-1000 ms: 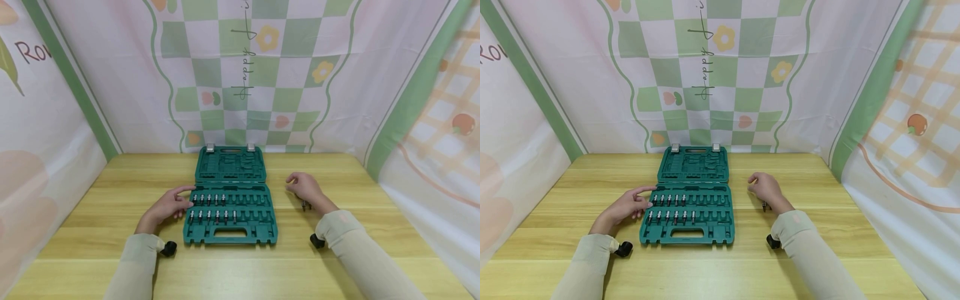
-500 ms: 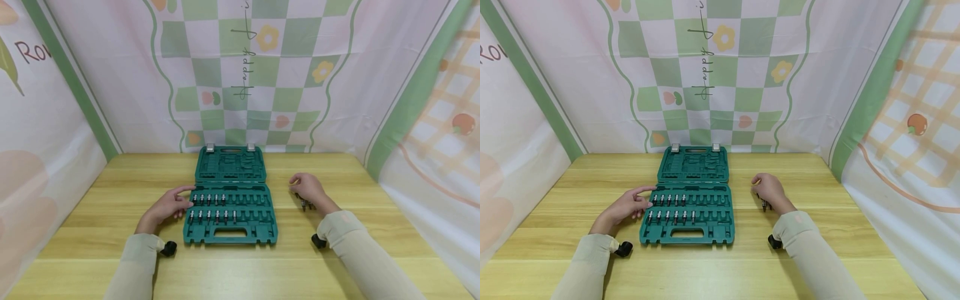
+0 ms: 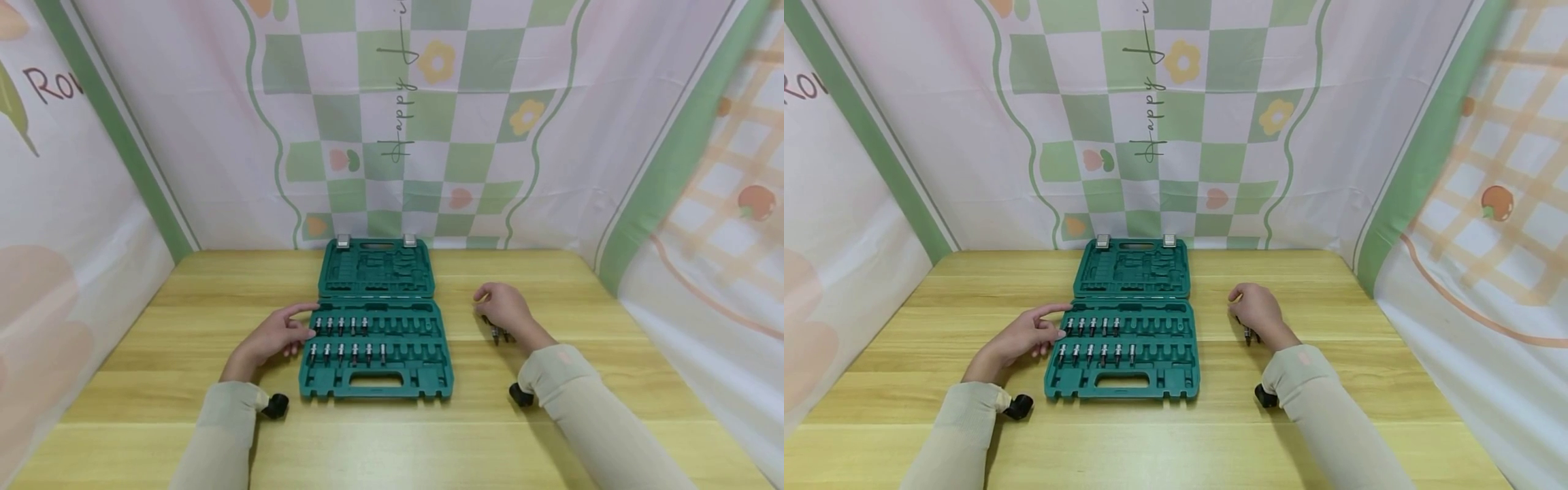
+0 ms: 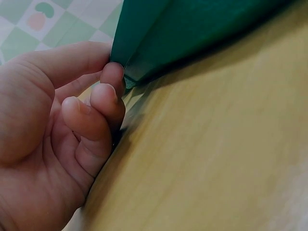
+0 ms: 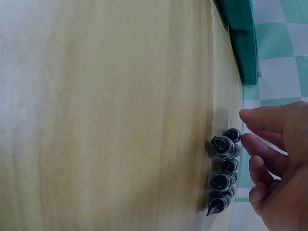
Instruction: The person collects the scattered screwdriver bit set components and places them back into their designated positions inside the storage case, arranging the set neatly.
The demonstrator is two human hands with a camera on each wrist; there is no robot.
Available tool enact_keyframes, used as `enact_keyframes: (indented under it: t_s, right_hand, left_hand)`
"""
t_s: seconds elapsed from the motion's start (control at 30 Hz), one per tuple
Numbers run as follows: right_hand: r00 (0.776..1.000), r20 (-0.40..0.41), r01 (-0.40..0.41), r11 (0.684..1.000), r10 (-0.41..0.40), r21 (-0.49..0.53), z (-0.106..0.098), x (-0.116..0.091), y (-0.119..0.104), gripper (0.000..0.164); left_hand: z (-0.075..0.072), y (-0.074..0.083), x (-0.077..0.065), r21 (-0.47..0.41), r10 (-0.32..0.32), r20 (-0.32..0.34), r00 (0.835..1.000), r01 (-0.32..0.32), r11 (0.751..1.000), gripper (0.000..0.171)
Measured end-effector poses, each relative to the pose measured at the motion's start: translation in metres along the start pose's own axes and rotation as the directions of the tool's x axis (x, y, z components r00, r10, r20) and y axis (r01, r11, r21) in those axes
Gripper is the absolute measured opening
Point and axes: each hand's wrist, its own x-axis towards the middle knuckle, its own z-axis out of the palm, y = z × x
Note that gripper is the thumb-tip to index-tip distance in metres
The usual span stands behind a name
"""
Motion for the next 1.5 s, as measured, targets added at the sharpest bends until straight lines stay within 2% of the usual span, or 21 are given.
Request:
enact_keyframes:
  t_s: [0.4, 0.77, 1.07, 1.5]
  right_hand:
    - [1.0, 0.02, 0.004, 1.0, -0.003, -0.023, -0.001, -0.001, -0.002, 0.013]
    - [0.997, 0.078, 0.024, 0.999, -0.022, -0.034, 0.004, -0.003, -0.01, 0.013]
    - [0.996, 0.056, 0.075, 0.995, -0.071, -0.07, 0.007, -0.003, -0.009, 0.007]
    - [0.997, 0.055, 0.054, 0.998, -0.053, -0.015, 0.011, -0.001, -0.013, 0.01]
  left_hand:
    - [0.0, -0.001, 0.0, 0.003, -0.007, -0.005, 1.0, 0.007, 1.0, 0.058]
    - [0.001, -0.001, 0.0, 0.0, -0.009, -0.006, 1.0, 0.009, 1.0, 0.058]
    - [0.0, -0.001, 0.0, -0.002, -0.006, -0.002, 1.0, 0.006, 1.0, 0.057]
    - [0.0, 0.0, 0.0, -0.003, -0.014, -0.005, 1.0, 0.014, 1.0, 0.057]
